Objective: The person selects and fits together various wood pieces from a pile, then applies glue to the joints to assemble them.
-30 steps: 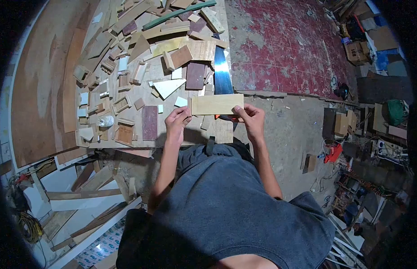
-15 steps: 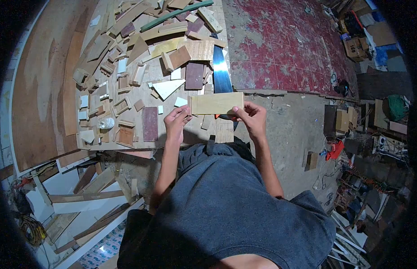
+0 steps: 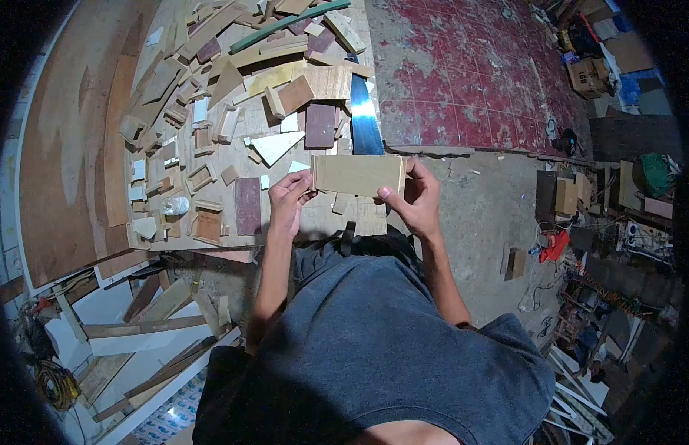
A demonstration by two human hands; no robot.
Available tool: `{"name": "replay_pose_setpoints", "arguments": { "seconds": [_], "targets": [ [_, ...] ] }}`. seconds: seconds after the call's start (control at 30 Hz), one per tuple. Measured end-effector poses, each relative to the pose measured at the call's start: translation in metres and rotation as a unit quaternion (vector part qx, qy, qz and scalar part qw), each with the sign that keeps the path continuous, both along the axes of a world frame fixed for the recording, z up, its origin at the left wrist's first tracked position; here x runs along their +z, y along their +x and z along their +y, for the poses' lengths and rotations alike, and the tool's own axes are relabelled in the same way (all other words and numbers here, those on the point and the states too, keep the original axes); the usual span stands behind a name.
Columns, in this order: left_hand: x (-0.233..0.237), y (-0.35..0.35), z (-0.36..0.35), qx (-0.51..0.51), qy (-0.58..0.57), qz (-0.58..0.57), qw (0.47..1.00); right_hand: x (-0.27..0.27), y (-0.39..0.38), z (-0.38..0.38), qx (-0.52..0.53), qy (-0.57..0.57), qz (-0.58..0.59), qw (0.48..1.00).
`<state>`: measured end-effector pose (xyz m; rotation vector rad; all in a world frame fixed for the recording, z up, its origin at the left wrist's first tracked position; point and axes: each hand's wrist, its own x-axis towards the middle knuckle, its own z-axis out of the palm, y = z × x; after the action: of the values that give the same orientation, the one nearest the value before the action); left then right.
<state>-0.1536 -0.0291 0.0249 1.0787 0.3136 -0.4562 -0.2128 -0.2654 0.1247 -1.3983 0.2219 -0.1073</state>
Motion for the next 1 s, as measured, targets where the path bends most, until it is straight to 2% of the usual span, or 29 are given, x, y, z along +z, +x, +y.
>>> {"name": "replay_pose_setpoints", "arguments": {
  "seconds": [0.17, 0.33, 0.47, 0.53, 0.6, 0.73, 1.0],
  "targets": [
    [0.005, 0.004, -0.001, -0.016, 0.020, -0.028, 0.999, -0.001, 0.003, 0.003, 0.005, 0.051, -0.011, 0.999],
    [0.014, 0.010, 0.009, 0.008, 0.006, -0.021, 1.000, -0.008, 0.001, -0.001, -0.057, 0.104, 0.011, 0.993],
    [0.022, 0.017, 0.020, 0.009, -0.031, -0.031, 0.999, -0.007, -0.001, -0.006, -0.060, 0.117, 0.003, 0.991],
    [0.027, 0.019, 0.026, -0.036, -0.023, -0.038, 0.998, -0.008, -0.003, -0.006, -0.053, 0.109, -0.006, 0.993],
    [0.034, 0.021, 0.027, -0.030, -0.025, -0.046, 0.998, -0.008, -0.004, -0.006, -0.057, 0.066, -0.022, 0.996],
    [0.049, 0.024, 0.029, -0.059, -0.009, -0.037, 0.998, -0.007, -0.004, -0.007, -0.045, 0.121, -0.008, 0.992],
    [0.067, 0.026, 0.032, -0.078, 0.035, -0.081, 0.993, 0.001, -0.005, -0.012, -0.043, 0.128, -0.015, 0.991]
  ]
}}
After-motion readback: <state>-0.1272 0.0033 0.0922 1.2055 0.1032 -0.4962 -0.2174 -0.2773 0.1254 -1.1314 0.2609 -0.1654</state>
